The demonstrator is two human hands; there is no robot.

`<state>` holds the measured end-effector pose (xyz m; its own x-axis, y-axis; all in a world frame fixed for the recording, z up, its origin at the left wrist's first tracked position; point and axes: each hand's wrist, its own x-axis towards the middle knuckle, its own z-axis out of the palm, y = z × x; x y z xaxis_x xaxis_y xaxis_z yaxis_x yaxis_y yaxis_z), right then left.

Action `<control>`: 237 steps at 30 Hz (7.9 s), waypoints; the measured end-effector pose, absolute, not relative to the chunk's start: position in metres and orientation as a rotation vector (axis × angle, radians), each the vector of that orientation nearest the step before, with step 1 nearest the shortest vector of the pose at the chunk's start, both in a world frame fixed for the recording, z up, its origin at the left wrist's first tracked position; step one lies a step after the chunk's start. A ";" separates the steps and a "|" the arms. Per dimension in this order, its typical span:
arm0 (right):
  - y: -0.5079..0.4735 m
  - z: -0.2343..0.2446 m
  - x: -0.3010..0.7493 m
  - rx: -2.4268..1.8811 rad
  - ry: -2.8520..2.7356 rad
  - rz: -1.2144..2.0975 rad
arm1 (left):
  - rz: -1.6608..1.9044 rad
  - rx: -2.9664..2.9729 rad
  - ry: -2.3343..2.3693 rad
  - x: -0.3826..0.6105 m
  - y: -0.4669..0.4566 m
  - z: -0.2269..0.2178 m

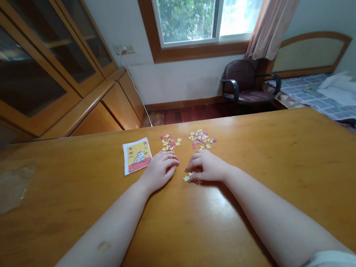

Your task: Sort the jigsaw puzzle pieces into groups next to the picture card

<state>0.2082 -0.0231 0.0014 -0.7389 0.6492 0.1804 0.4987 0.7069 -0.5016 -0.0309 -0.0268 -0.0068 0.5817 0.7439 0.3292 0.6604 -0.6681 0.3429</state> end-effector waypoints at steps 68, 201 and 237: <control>-0.012 -0.020 0.209 -1.170 -2.095 0.894 | 0.570 2.507 1.493 -0.033 -0.025 -0.008; -0.014 -0.017 0.205 -1.196 -2.143 0.907 | 0.521 2.612 1.133 -0.030 -0.031 -0.004; -0.002 -0.017 0.228 -1.098 -2.252 1.066 | 0.576 2.607 1.087 -0.030 -0.030 -0.004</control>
